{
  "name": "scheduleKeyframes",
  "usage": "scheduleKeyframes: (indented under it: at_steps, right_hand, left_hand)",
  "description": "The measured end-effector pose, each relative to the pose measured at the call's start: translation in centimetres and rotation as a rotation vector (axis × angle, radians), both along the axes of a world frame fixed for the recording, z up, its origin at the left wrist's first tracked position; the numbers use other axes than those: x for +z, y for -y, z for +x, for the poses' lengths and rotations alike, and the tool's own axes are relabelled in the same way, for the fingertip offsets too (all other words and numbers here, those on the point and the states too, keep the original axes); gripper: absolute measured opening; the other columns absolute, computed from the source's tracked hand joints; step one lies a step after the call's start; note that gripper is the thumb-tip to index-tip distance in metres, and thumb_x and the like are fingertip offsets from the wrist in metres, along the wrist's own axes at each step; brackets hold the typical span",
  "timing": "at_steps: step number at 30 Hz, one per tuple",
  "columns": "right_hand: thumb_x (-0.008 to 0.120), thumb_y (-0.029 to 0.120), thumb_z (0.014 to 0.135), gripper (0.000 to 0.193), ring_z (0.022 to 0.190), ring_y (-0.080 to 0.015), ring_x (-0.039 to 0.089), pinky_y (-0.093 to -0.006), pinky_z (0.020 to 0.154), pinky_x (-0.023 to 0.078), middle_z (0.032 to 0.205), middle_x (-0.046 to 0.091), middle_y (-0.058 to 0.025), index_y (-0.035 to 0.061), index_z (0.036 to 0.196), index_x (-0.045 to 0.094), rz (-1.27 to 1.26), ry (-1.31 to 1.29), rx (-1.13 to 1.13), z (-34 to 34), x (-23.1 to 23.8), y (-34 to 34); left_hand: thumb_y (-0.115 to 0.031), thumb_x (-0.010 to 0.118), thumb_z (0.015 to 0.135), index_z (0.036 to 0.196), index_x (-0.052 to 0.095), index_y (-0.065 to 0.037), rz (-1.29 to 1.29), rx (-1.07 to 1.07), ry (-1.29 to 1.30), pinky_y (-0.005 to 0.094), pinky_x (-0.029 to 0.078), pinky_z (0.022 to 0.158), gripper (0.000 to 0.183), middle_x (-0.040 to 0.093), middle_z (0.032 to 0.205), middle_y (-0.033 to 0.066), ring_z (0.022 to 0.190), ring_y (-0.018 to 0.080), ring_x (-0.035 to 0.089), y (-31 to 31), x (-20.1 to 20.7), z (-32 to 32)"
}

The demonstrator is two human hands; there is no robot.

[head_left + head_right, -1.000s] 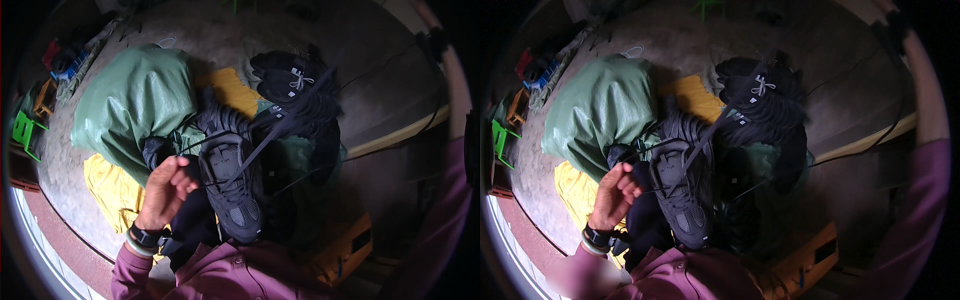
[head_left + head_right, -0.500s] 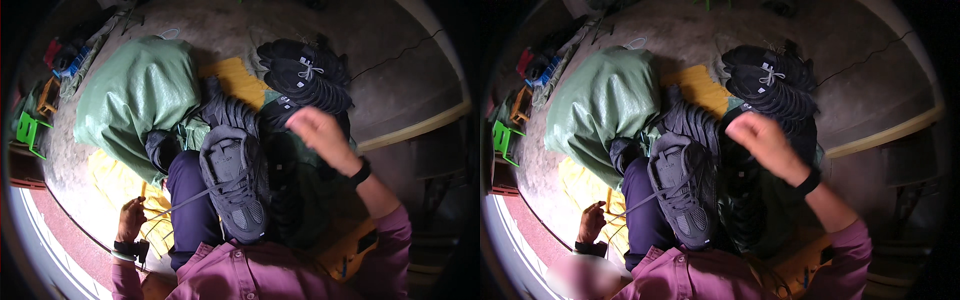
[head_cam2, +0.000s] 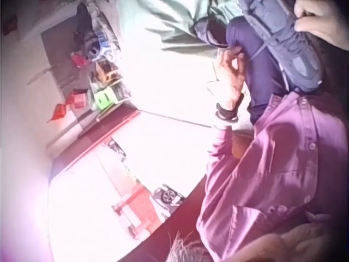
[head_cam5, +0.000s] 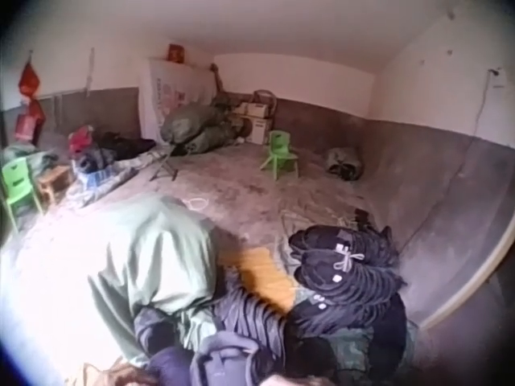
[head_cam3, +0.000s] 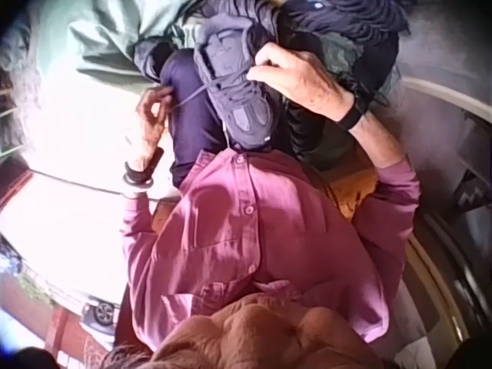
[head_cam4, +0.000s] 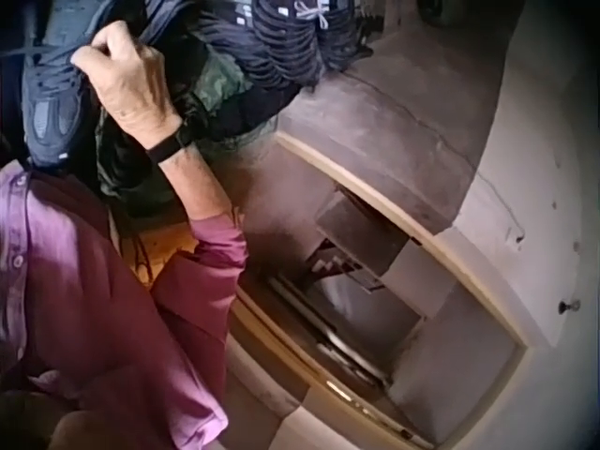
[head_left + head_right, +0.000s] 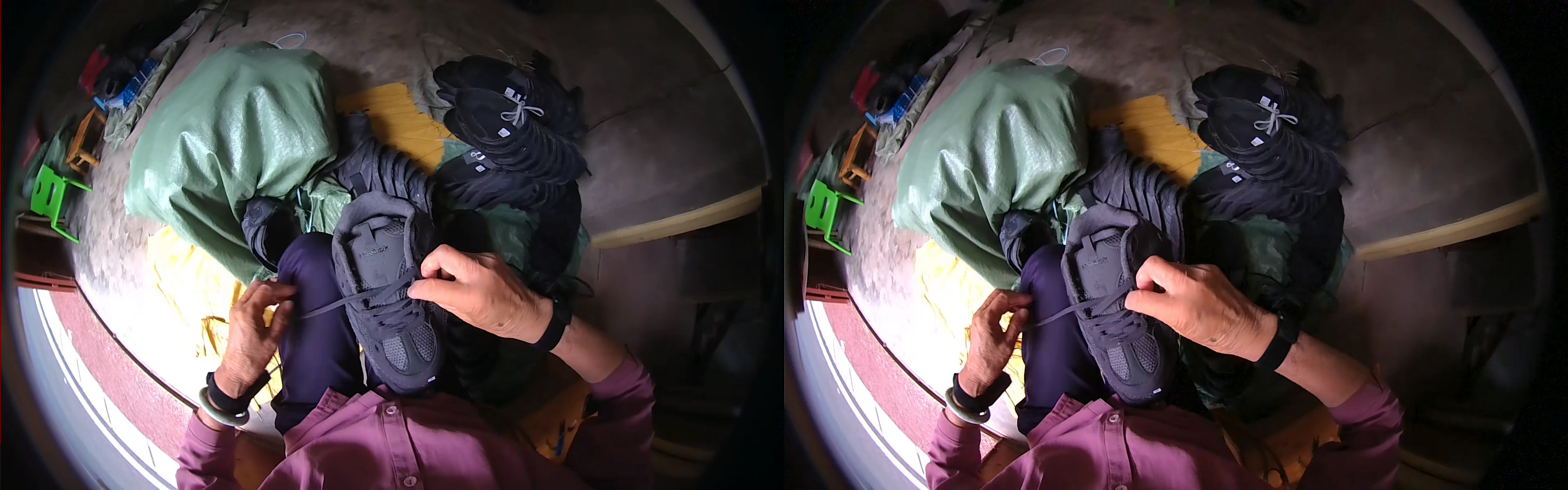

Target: Lacing up a black sneaker while sitting in a storage area.

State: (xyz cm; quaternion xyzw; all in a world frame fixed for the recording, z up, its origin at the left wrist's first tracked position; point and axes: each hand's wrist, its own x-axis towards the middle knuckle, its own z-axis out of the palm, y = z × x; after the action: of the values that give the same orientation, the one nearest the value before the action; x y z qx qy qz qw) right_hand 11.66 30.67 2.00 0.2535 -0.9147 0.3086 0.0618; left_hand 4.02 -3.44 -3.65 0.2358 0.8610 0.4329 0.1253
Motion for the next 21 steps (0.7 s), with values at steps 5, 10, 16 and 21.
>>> scheduleKeyframes:
  at_steps: [5, 10, 16, 21]
  right_hand:
    - [0.071, 0.006, 0.084, 0.008, 0.083, -0.0191, 0.069, -0.0311, 0.066, 0.058, 0.097, 0.057, -0.0049, 0.007, 0.091, 0.067, 0.089, -0.064, 0.078, -0.6, 0.6, -0.2]
    - [0.076, 0.01, 0.088, 0.011, 0.076, -0.0218, 0.069, -0.0329, 0.064, 0.056, 0.094, 0.065, -0.0066, 0.0051, 0.094, 0.069, 0.031, -0.045, 0.08, -0.2, 0.2, -0.1]
    - [0.078, 0.006, 0.082, 0.016, 0.074, -0.0229, 0.069, -0.0347, 0.062, 0.057, 0.096, 0.066, -0.0082, 0.0052, 0.095, 0.068, 0.006, -0.19, -0.003, 0.7, -1.6, 0.5]
    - [0.079, -0.004, 0.078, 0.029, 0.074, -0.0259, 0.07, -0.0347, 0.062, 0.059, 0.099, 0.066, -0.0123, 0.0037, 0.099, 0.062, -0.048, -0.336, -0.195, 2.2, -4.7, 1.9]
  left_hand:
    - [0.002, 0.069, 0.091, 0.113, 0.068, 0.0, 0.084, -0.23, -0.084, 0.0379, 0.053, 0.09, 0.022, 0.067, 0.104, 0.0149, 0.101, 0.0314, 0.067, -4.6, 3.4, 0.0]
    - [-0.009, 0.071, 0.098, 0.111, 0.061, 0.0, 0.18, -0.114, 0.285, 0.0312, 0.054, 0.08, 0.019, 0.068, 0.096, 0.009, 0.09, 0.0169, 0.068, -5.4, 2.1, 0.7]
    - [-0.018, 0.07, 0.101, 0.109, 0.061, -0.002, 0.305, -0.086, 0.583, 0.0254, 0.049, 0.073, 0.02, 0.062, 0.09, -0.0003, 0.082, 0.0068, 0.056, -5.2, 1.7, 0.6]
    - [-0.02, 0.071, 0.101, 0.104, 0.064, -0.002, 0.217, -0.141, 0.564, 0.0236, 0.047, 0.073, 0.02, 0.062, 0.088, -0.0021, 0.082, 0.0048, 0.054, -5.5, 2.3, 0.3]
